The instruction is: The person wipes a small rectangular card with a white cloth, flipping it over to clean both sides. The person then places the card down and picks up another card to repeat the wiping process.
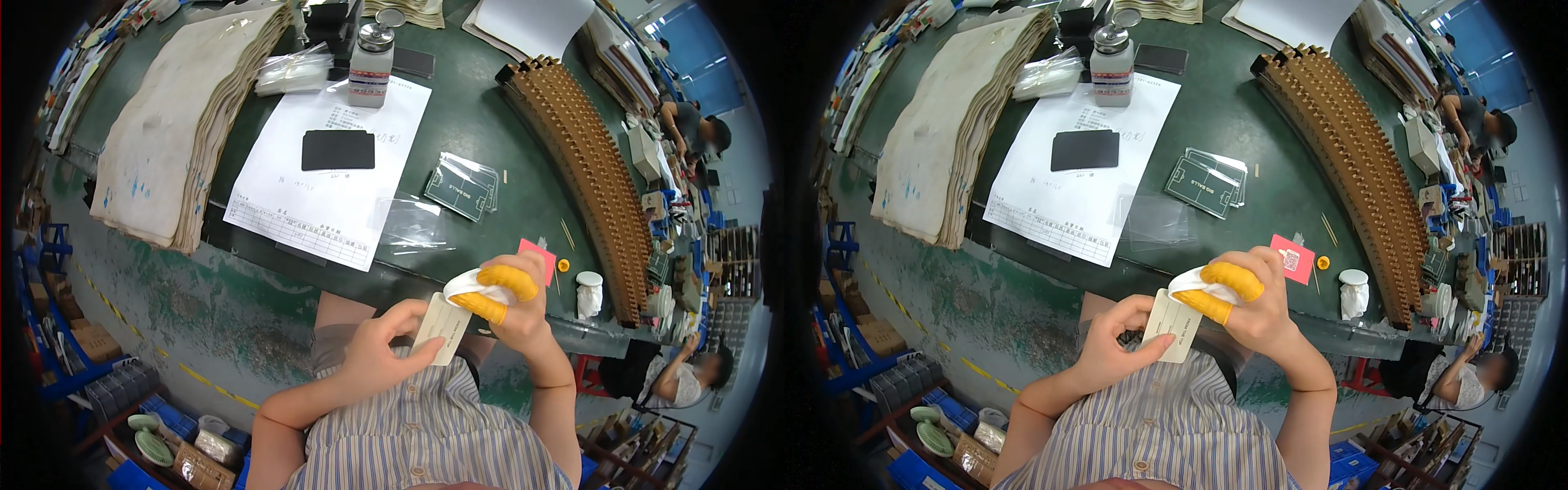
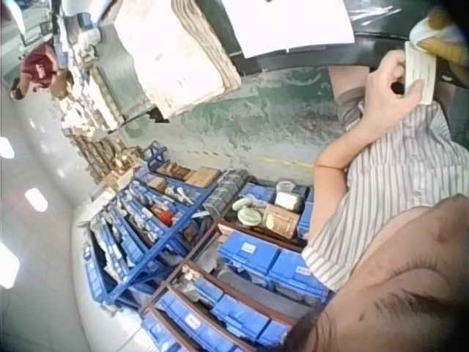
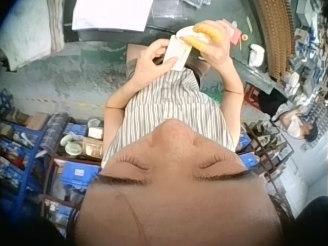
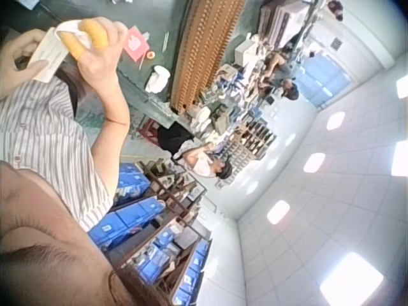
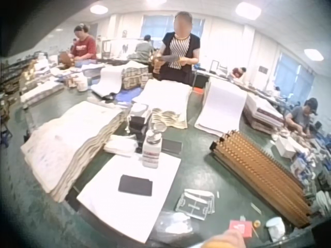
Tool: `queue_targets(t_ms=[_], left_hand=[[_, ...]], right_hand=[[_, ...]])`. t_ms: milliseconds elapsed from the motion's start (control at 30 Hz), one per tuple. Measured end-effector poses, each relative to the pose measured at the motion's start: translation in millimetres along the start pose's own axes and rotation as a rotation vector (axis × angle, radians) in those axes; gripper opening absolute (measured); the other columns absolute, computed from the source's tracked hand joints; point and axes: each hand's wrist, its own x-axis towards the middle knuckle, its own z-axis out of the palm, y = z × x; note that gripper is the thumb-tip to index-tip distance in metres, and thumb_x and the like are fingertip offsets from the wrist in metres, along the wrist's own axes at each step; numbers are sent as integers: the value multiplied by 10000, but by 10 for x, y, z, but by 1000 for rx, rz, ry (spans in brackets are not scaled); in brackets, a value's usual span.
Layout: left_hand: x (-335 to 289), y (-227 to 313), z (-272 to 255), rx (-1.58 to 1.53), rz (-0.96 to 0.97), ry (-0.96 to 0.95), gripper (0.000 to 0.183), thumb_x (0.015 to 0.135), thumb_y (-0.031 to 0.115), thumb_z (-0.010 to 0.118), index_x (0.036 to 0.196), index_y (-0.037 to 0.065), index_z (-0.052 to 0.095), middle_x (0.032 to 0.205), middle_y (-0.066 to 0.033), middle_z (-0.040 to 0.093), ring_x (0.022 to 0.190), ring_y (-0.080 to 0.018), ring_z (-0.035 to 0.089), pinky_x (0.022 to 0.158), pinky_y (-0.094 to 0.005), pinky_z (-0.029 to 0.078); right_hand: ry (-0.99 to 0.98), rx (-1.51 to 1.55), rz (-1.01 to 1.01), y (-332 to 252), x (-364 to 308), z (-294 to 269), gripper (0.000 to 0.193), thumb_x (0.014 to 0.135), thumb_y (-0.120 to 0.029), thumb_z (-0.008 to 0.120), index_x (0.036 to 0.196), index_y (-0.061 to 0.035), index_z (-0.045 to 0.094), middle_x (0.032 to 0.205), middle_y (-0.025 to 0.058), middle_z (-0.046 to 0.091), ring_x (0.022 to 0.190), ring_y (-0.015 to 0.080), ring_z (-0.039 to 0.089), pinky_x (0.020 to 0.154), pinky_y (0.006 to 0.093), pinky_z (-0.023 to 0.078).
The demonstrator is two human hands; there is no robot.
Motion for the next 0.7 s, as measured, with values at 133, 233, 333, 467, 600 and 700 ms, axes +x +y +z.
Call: queue_targets(t_ms=[133, 233, 333, 467, 600, 700], left_hand=[[-4, -11, 7, -5, 16, 8, 326, 807, -11, 646, 1103, -29, 511, 966, -114, 675, 892, -121, 644, 788, -237, 487], [-4, -13, 15, -42, 31, 25, 328, 813, -8, 644, 1111, -28, 509, 984, -110, 668, 907, -122, 639, 791, -240, 489], [-3, 15, 15, -74, 3, 39, 334, 818, -9, 641, 1122, -27, 502, 984, -106, 666, 913, -123, 635, 799, -242, 488], [11, -1, 9, -133, 5, 52, 333, 825, 4, 639, 1126, -20, 499, 986, -106, 667, 910, -123, 633, 803, -242, 485], [27, -18, 10, -162, 25, 67, 330, 831, 39, 644, 1126, -5, 504, 999, -99, 670, 928, -118, 628, 807, -243, 481], [40, -5, -2, -175, 21, 72, 314, 832, 34, 640, 1113, -3, 504, 998, -95, 669, 934, -117, 625, 817, -244, 478]], right_hand=[[34, -34, -31, 7, 0, -32, 349, 550, -141, 719, 895, -187, 741, 957, 31, 607, 920, 207, 516, 725, 337, 375], [12, -77, -44, 27, -34, -64, 336, 557, -154, 704, 889, -191, 742, 954, 29, 618, 943, 203, 525, 736, 333, 380], [49, -103, -27, 21, -49, -81, 322, 562, -157, 696, 879, -193, 743, 963, 29, 620, 953, 201, 530, 754, 328, 381], [76, -130, -4, 53, -117, -89, 315, 565, -155, 691, 873, -190, 745, 969, 30, 621, 948, 203, 534, 765, 327, 377], [91, -173, 2, 83, -153, -93, 307, 572, -133, 691, 870, -183, 743, 974, 32, 612, 916, 204, 545, 765, 325, 374], [116, -134, 43, 139, -214, -55, 308, 614, -81, 692, 909, -164, 728, 984, 55, 592, 894, 217, 553, 776, 327, 389]])
